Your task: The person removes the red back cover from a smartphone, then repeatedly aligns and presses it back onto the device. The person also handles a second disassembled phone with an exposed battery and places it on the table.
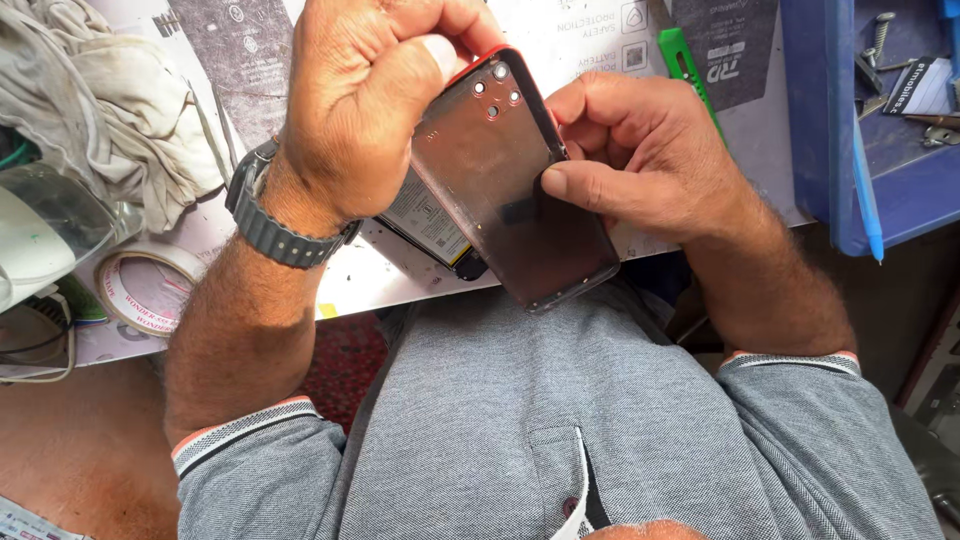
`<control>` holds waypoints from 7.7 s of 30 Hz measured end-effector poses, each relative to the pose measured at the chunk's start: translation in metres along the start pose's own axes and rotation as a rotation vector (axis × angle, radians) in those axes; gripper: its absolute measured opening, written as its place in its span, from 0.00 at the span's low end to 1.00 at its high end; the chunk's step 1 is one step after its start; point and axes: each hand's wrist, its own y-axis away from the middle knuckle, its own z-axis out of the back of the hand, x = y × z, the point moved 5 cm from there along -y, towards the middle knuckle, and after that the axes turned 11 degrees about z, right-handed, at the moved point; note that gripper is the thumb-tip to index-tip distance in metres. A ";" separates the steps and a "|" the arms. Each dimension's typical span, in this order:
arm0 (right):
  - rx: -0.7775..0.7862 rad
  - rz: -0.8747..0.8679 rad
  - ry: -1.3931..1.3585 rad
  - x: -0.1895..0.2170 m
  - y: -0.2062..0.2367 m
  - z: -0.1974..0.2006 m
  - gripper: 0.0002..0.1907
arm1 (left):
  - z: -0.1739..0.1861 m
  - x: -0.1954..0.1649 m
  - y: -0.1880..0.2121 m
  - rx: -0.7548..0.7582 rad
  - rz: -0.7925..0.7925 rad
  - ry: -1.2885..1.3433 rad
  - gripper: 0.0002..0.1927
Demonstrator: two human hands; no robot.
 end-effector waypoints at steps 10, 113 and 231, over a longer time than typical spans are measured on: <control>-0.032 0.046 0.044 -0.002 0.002 0.005 0.13 | -0.004 0.004 -0.005 -0.008 0.058 0.071 0.14; 0.003 0.294 0.456 0.005 -0.010 0.003 0.11 | -0.013 -0.001 -0.001 -0.197 -0.118 -0.266 0.04; 0.089 0.263 0.037 -0.005 -0.011 0.005 0.15 | -0.008 0.013 -0.006 -0.079 -0.045 0.066 0.04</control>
